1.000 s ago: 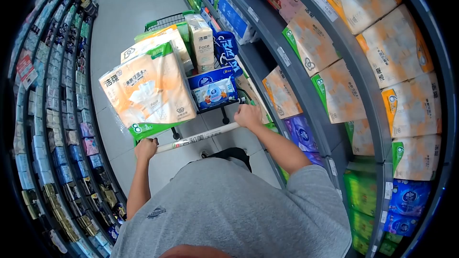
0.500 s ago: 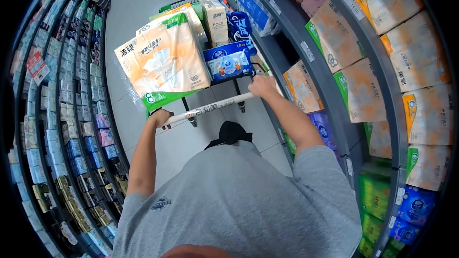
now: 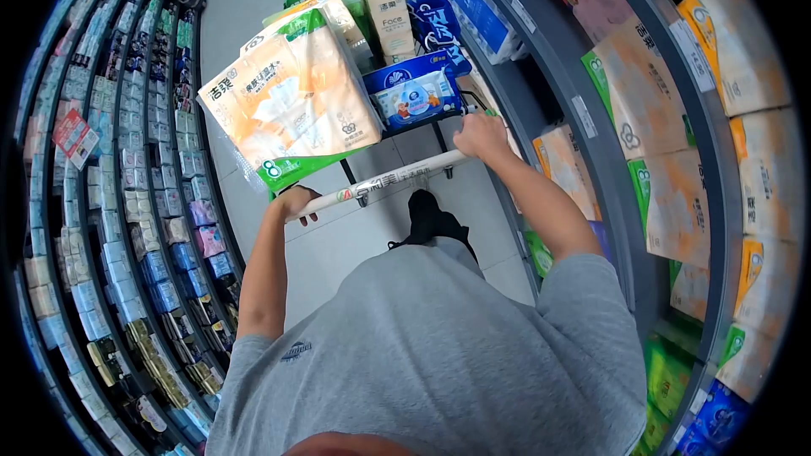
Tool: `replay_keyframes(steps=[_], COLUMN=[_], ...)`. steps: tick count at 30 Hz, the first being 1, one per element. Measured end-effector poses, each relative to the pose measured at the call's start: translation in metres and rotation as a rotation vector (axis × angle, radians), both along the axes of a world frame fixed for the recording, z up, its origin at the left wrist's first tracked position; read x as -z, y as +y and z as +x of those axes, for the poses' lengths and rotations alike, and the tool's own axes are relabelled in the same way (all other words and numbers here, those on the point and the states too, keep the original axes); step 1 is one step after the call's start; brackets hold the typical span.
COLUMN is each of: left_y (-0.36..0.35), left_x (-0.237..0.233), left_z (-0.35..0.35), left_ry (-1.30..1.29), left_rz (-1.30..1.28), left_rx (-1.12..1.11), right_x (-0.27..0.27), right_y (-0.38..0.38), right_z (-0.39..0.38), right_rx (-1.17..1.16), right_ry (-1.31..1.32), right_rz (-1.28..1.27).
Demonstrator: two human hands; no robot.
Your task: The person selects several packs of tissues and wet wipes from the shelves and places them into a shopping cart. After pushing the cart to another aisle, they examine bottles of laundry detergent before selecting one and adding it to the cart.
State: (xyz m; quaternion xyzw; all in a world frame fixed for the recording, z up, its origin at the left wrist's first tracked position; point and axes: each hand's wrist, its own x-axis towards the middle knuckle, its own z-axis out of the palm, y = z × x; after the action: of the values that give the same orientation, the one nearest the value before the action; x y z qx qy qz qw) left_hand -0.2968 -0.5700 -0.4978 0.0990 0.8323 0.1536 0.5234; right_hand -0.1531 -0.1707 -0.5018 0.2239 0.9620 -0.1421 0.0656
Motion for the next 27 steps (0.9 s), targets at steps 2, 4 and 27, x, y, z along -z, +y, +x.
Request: replay_keyframes(steps=[2,4,27], left_y=[0.002,0.002,-0.002], left_x=[-0.001,0.000,0.010], left_z=[0.001,0.000,0.019], left_ry=[-0.050,-0.061,0.373], left_rz=[-0.018,-0.007,-0.066], left_rx=[0.015,-0.002,-0.094], right_x=[0.001,0.000,-0.009], right_y=[-0.001,-0.002,-0.002], right_z=[0.004,0.003,0.006], right_rx=[0.026,0.048,0.112], right_ry=[0.002,0.014,0.110], right_rz=[-0.040,-0.074,-0.064])
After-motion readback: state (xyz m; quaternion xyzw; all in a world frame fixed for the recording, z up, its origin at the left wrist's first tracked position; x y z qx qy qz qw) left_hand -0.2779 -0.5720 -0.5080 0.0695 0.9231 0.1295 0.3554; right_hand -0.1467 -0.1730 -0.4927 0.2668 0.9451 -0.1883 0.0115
